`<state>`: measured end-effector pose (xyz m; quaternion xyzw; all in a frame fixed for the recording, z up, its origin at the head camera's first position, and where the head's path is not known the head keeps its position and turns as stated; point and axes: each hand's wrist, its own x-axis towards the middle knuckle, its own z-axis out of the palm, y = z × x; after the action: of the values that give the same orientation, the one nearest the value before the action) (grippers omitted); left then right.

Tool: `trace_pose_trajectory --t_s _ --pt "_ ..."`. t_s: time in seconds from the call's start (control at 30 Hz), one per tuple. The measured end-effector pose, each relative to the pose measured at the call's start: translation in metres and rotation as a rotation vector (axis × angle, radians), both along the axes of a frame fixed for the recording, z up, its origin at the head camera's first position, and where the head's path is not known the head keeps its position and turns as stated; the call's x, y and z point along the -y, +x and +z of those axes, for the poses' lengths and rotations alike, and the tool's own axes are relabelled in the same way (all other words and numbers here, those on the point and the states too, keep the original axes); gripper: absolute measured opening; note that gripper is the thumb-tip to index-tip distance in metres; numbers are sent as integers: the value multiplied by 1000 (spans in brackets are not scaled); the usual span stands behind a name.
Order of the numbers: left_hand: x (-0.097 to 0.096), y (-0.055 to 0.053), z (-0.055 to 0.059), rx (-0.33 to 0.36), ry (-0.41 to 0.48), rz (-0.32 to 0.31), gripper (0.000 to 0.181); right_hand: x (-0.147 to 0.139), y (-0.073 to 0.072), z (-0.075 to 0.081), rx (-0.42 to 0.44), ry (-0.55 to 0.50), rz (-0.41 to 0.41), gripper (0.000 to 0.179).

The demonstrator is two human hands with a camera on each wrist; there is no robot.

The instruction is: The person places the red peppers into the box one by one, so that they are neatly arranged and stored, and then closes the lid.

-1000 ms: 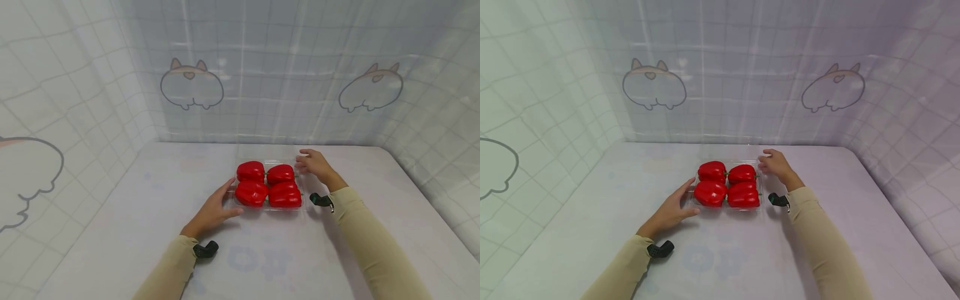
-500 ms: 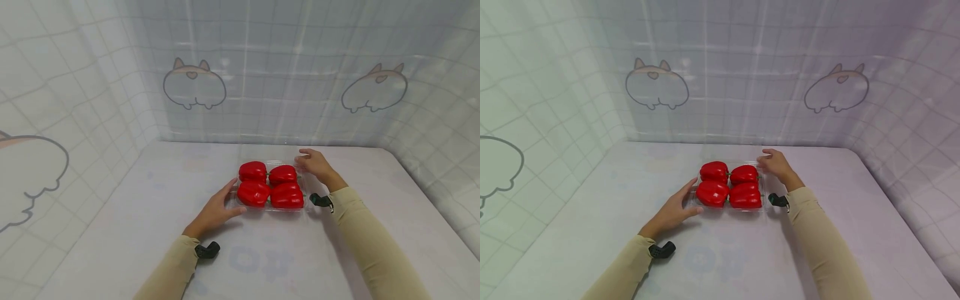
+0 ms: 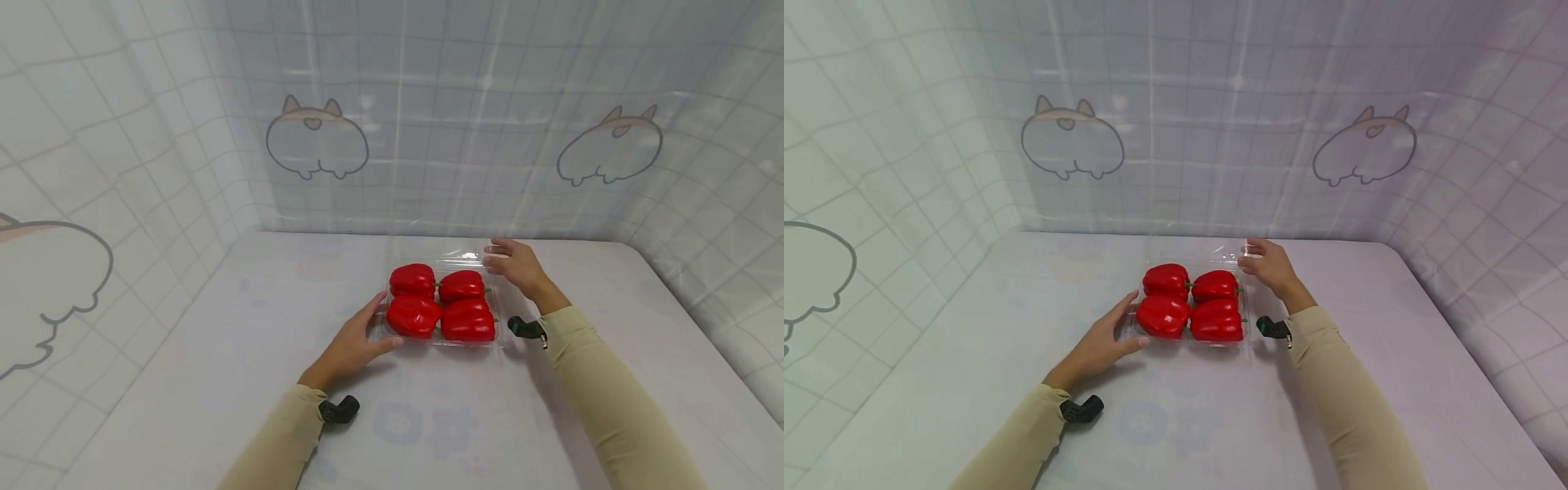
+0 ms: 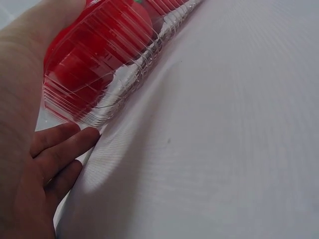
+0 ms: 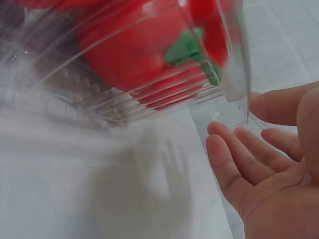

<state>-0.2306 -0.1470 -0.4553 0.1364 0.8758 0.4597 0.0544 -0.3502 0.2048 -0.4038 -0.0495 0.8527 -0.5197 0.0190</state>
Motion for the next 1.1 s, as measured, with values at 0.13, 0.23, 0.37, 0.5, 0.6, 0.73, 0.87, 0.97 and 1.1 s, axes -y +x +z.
trace_pose_trajectory --t_s 0.13,0.23,0.37,0.5,0.6,0.73,0.87,0.97,1.1 --pt "-1 0 0 1 0 2 97 -2 0 -1 -5 -12 -2 61" --pt "-1 1 0 5 -3 -2 97 -3 2 0 -7 -33 -14 57" --pt "0 2 -1 1 -5 14 99 -3 2 2 -34 -83 21 50" --pt "0 1 -1 -17 -14 20 98 -3 2 6 -56 -151 82 41" --pt "0 0 -2 -18 -19 15 98 -4 4 8 -60 -175 94 36" --pt "-1 1 -1 -13 -13 19 98 -5 4 9 -66 -157 87 40" --pt "-2 1 -1 -16 -8 17 96 -5 5 8 -82 -92 73 51" --pt "-3 0 -2 -23 -15 17 96 -7 5 8 -94 -37 71 57" --pt "-4 -1 -3 -26 -25 21 97 -8 6 9 -107 16 68 58"
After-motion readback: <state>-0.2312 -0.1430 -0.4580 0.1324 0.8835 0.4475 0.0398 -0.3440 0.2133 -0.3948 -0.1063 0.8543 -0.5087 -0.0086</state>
